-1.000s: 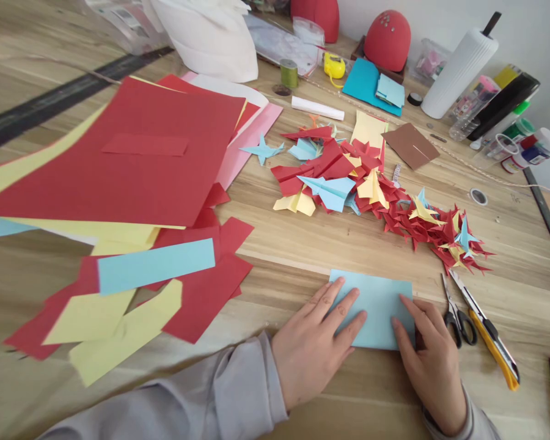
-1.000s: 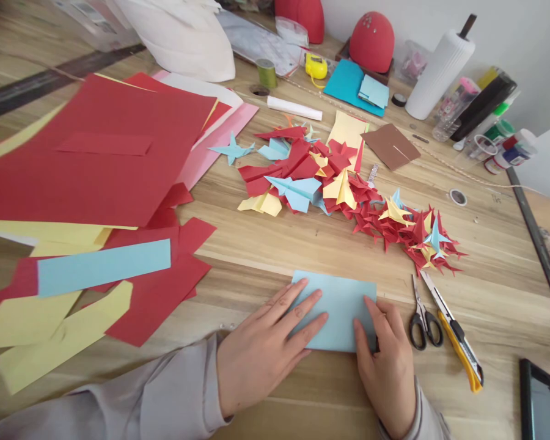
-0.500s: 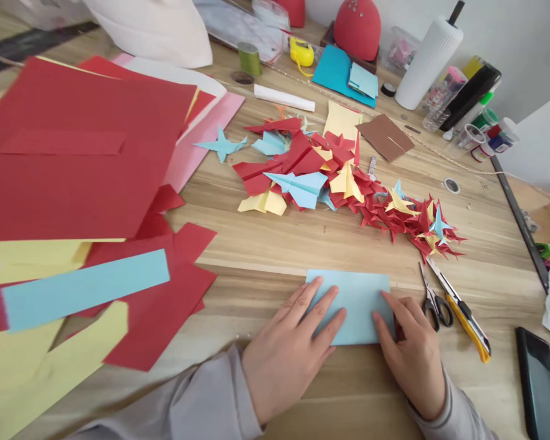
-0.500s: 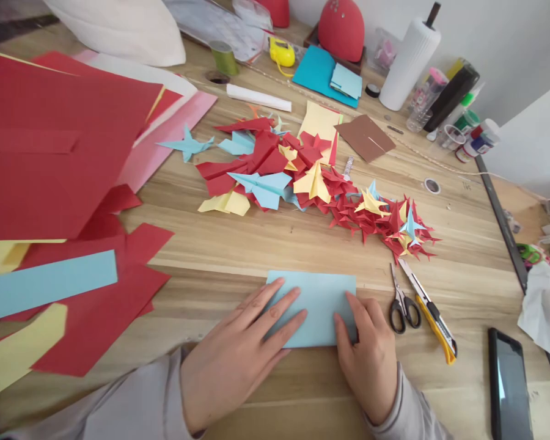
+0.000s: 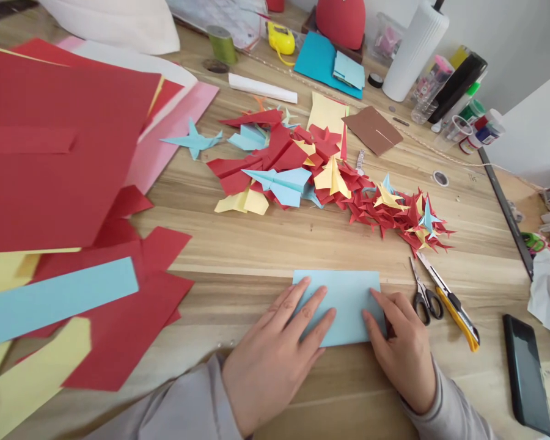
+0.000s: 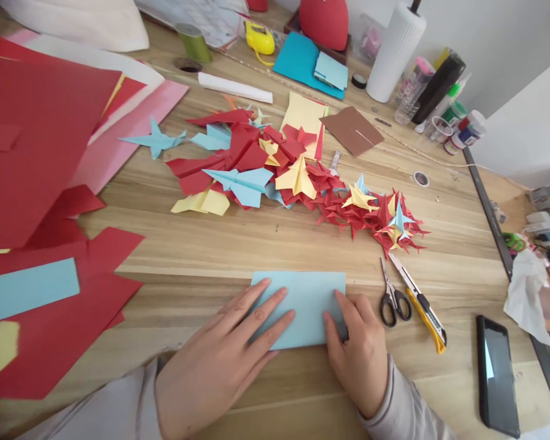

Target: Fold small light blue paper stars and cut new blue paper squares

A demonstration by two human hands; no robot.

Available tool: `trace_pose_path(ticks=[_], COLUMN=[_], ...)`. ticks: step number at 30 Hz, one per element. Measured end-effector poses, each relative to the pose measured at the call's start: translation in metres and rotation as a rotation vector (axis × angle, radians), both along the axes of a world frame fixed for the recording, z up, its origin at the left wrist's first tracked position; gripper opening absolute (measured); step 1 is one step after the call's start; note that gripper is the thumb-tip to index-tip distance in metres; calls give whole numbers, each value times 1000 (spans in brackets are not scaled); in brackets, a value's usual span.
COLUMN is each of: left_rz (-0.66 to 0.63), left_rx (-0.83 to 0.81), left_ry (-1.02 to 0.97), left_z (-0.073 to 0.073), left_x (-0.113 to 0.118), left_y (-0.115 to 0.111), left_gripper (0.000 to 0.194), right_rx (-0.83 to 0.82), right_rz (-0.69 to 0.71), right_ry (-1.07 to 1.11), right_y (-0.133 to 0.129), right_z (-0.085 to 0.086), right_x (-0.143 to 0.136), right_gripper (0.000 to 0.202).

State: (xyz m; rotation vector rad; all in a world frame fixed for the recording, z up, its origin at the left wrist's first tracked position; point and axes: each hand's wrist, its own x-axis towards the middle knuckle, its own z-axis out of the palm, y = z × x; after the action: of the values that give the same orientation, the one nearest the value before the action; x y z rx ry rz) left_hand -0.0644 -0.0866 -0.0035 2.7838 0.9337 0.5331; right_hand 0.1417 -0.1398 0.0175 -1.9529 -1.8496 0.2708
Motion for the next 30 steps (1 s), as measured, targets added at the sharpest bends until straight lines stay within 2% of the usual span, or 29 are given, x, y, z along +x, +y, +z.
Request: trace_pose_path(ticks=[30], left_rz=[6], left_rx=[-26], left_ry=[53], left_z=[5], left_x=[2], left_y=[3], left_gripper=[40], right_rx=[-6], right_rz=[-18], right_ry=[-48], right_y=[3], right_z=[1], right_x=[0], right_gripper=[34])
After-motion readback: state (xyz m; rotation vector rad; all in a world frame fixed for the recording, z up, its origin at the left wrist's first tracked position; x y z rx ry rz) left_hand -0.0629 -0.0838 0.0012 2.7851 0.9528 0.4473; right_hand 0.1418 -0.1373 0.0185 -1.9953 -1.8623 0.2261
